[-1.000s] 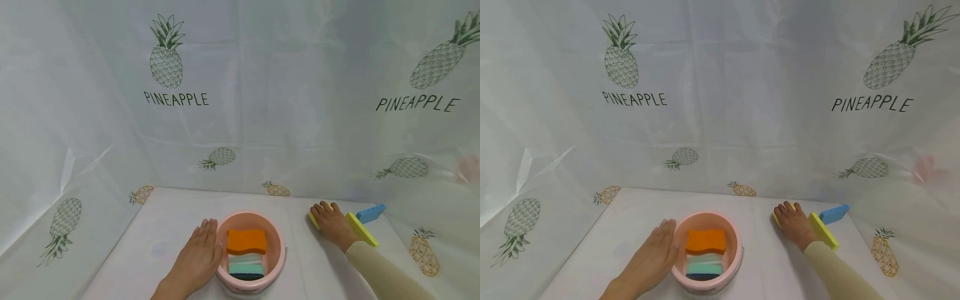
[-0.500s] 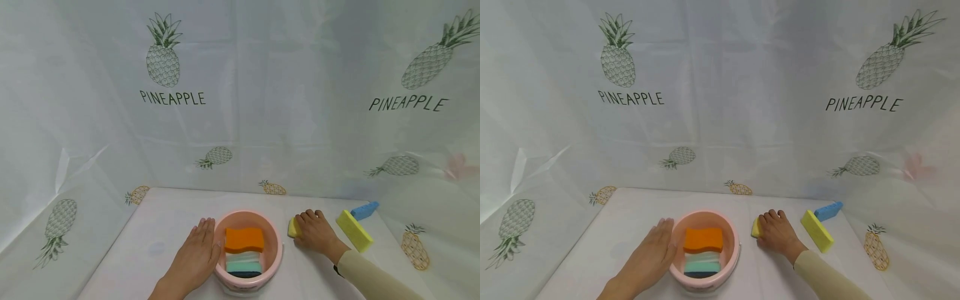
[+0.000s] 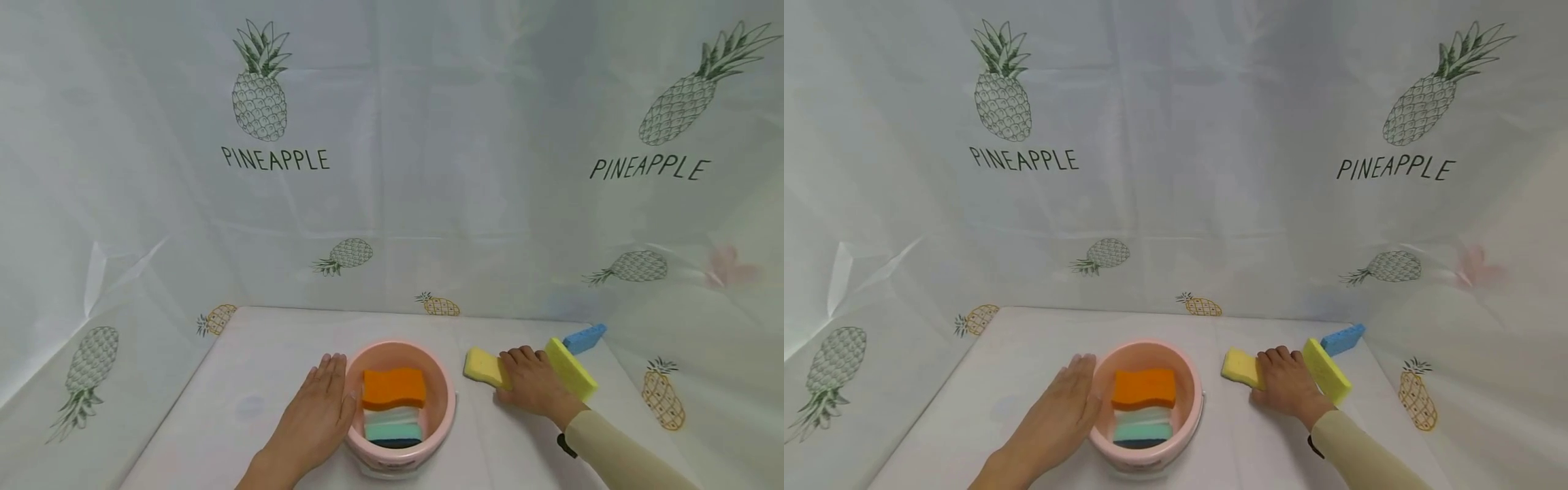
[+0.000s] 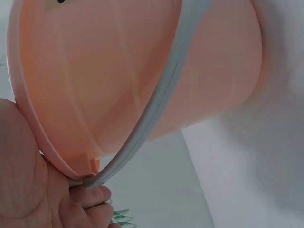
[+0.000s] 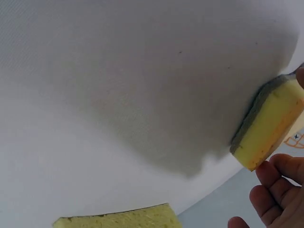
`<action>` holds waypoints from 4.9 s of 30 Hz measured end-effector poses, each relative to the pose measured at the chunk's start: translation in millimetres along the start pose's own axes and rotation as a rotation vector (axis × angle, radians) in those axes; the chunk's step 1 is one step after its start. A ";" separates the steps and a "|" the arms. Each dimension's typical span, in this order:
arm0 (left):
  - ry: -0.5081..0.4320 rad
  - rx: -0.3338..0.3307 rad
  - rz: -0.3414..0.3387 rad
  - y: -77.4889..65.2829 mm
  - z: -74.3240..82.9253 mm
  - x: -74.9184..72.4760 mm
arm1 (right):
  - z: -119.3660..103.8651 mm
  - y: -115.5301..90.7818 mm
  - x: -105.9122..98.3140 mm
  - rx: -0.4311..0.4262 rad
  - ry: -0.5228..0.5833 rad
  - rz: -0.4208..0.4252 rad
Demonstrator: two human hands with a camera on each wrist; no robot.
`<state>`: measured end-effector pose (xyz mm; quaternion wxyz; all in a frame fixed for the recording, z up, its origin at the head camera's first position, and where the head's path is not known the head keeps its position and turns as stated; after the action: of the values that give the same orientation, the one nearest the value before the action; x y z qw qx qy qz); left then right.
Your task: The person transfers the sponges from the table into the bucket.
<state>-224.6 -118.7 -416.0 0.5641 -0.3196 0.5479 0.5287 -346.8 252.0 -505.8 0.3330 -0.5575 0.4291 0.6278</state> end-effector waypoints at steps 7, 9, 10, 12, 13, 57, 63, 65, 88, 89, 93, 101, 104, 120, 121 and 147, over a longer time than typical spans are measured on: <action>-0.001 -0.008 -0.012 0.4 -0.4 1.4 | 6.7 1.7 4.5 0.050 0.043 -0.002; -0.001 -0.010 -0.013 0.8 -0.5 1.4 | 8.4 2.2 4.9 0.053 0.043 0.012; 0.002 -0.012 -0.017 1.1 -0.6 1.8 | 8.3 2.4 3.1 0.048 0.048 0.031; 0.001 -0.015 -0.021 1.5 -1.2 1.7 | 7.9 3.0 -2.1 0.033 0.049 0.083; 0.002 -0.012 -0.021 1.9 -1.2 1.4 | 7.0 3.0 -6.2 0.018 0.045 0.116; 0.022 -0.020 -0.044 4.1 -4.4 4.8 | -190.2 1.6 -155.4 -0.370 0.190 0.115; 0.028 -0.009 -0.018 4.0 -2.6 3.6 | -210.2 -0.4 -145.8 -0.438 0.178 0.038; 0.032 -0.008 -0.016 3.9 -2.5 3.5 | -214.3 0.3 -142.7 -0.450 0.181 0.006; 0.026 -0.020 -0.040 3.6 -2.7 4.5 | -222.4 3.3 -125.2 -0.481 0.197 -0.133; 0.025 -0.019 -0.036 3.5 -2.7 4.6 | -222.4 2.8 -124.7 -0.492 0.200 -0.134; 0.014 -0.021 -0.030 3.1 -2.6 4.2 | -221.9 1.0 -124.9 -0.516 0.199 -0.099; 0.011 -0.021 -0.028 3.0 -1.6 4.5 | -217.9 -0.3 -123.8 -0.503 0.202 -0.061; 0.019 -0.022 -0.026 3.4 -1.8 5.0 | -216.3 -0.9 -122.5 -0.496 0.194 -0.030; 0.002 -0.019 -0.012 3.6 -3.0 7.1 | -162.6 -2.9 -142.1 -0.260 0.174 0.359; 0.001 -0.019 -0.013 3.6 -3.0 7.3 | -156.8 -3.1 -142.8 -0.240 0.174 0.375; -0.027 -0.029 -0.019 3.3 -2.1 6.1 | 59.2 -64.8 -77.4 0.174 -0.065 0.508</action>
<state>-229.3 -118.4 -421.5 0.5717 -0.3256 0.5294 0.5356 -301.1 337.1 -439.8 0.2249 -0.3807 0.5968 0.6695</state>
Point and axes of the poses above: each hand's wrist, its own y-axis towards the middle knuckle, its own x-axis out of the palm, z = x × y, the point moved 9 cm from there along y, towards the middle knuckle, and after that the axes turned 8 degrees about y, right-handed, at the moved point
